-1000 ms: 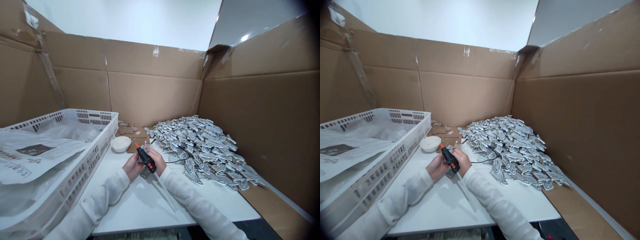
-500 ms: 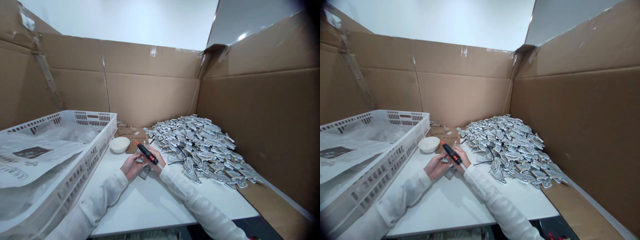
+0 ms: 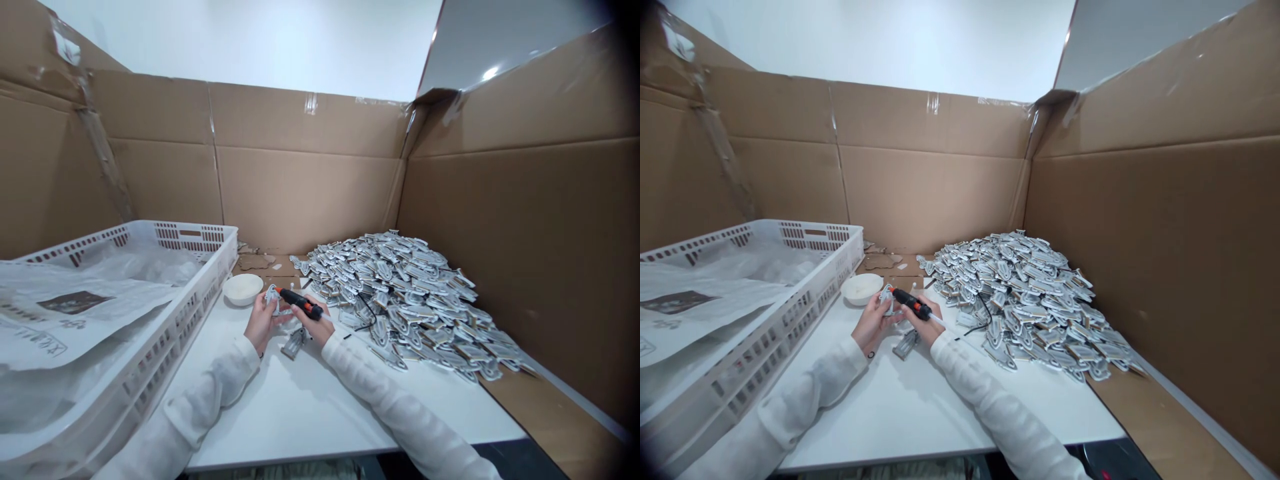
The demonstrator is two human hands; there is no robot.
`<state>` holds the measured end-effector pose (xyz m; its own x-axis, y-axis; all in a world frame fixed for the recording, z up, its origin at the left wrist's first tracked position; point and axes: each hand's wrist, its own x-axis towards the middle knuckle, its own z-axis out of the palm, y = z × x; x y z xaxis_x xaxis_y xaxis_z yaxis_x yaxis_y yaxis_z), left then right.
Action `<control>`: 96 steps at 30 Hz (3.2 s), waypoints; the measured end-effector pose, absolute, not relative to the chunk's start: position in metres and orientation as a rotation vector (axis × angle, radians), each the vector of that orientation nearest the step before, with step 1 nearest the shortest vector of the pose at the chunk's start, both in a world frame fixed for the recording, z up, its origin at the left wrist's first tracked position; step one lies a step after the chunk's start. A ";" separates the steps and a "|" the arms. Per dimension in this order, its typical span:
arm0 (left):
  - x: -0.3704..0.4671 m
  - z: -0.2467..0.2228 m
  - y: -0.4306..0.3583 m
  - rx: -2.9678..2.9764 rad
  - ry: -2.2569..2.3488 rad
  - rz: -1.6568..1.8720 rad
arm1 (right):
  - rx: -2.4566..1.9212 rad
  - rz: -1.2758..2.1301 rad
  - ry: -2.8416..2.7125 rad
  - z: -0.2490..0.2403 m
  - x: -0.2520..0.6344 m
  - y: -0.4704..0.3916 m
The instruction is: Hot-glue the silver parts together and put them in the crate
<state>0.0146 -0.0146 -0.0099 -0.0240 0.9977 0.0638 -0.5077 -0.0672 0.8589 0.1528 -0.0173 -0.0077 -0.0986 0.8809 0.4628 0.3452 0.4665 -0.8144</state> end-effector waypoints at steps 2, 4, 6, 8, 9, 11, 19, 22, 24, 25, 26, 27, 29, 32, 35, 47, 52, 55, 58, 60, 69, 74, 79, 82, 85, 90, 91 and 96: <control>0.015 -0.007 -0.016 0.857 0.770 1.452 | -1.083 0.649 -1.647 -0.007 0.153 -0.018; 0.016 -0.005 -0.017 0.877 0.770 1.415 | -1.091 0.652 -1.618 -0.007 0.154 -0.018; 0.016 -0.003 -0.019 0.901 0.785 1.386 | -1.101 0.644 -1.592 -0.008 0.155 -0.017; 0.016 -0.002 -0.019 0.923 0.814 1.382 | -1.112 0.631 -1.575 -0.009 0.156 -0.015; 0.016 -0.003 -0.019 0.931 0.826 1.384 | -1.116 0.626 -1.571 -0.009 0.156 -0.015; 0.016 -0.004 -0.019 0.935 0.837 1.385 | -1.121 0.620 -1.570 -0.011 0.156 -0.014; 0.016 -0.006 -0.017 0.892 0.800 1.347 | -1.124 0.631 -1.601 -0.010 0.155 -0.016; 0.016 -0.004 -0.018 0.870 0.756 1.330 | -1.112 0.638 -1.598 -0.014 0.155 -0.014; 0.016 -0.003 -0.018 0.865 0.737 1.341 | -1.118 0.618 -1.585 -0.017 0.155 -0.011; 0.016 -0.003 -0.019 0.864 0.735 1.352 | -1.124 0.605 -1.582 -0.019 0.155 -0.010; 0.016 -0.003 -0.019 0.861 0.739 1.366 | -1.129 0.593 -1.585 -0.021 0.155 -0.009; 0.016 -0.003 -0.018 0.859 0.743 1.380 | -1.132 0.583 -1.592 -0.022 0.156 -0.008; 0.016 -0.004 -0.018 0.864 0.746 1.399 | -1.133 0.568 -1.618 -0.023 0.156 -0.007; 0.016 -0.006 -0.017 0.887 0.733 1.408 | -1.138 0.546 -1.649 -0.021 0.157 -0.007; 0.015 -0.007 -0.016 0.907 0.728 1.405 | -1.140 0.525 -1.663 -0.016 0.157 -0.010; 0.015 -0.008 -0.017 0.953 0.722 1.399 | -1.131 0.549 -1.626 -0.020 0.158 -0.007; 0.015 -0.008 -0.017 0.970 0.714 1.391 | -1.127 0.556 -1.592 -0.023 0.157 -0.005; 0.014 -0.010 -0.017 0.980 0.706 1.392 | -1.120 0.566 -1.593 -0.022 0.157 -0.006; 0.014 -0.010 -0.016 0.986 0.709 1.388 | -1.142 0.556 -1.602 -0.021 0.157 -0.006; 0.014 -0.010 -0.016 0.985 0.707 1.387 | -1.163 0.536 -1.607 -0.020 0.158 -0.007; 0.018 -0.011 -0.017 0.943 0.764 1.436 | -1.218 0.225 -1.727 -0.011 0.159 -0.011; 0.011 -0.011 -0.010 0.952 0.934 1.604 | -1.362 0.183 -1.525 -0.001 0.170 -0.004; 0.003 -0.009 -0.006 1.126 0.988 1.460 | -1.351 0.464 -1.257 0.002 0.176 0.003; 0.003 -0.008 -0.008 1.224 0.997 1.405 | -1.346 0.490 -1.226 0.001 0.175 0.003; 0.003 -0.006 -0.009 1.175 1.031 1.467 | -1.342 0.463 -1.253 -0.003 0.173 0.000; 0.002 -0.003 -0.008 1.086 1.092 1.538 | -1.241 0.408 -1.388 -0.006 0.165 -0.009; 0.002 -0.003 -0.008 1.060 1.093 1.538 | -1.218 0.403 -1.429 -0.006 0.164 -0.011; 0.001 -0.004 -0.008 0.940 1.023 1.516 | -1.131 0.428 -1.630 -0.004 0.160 -0.019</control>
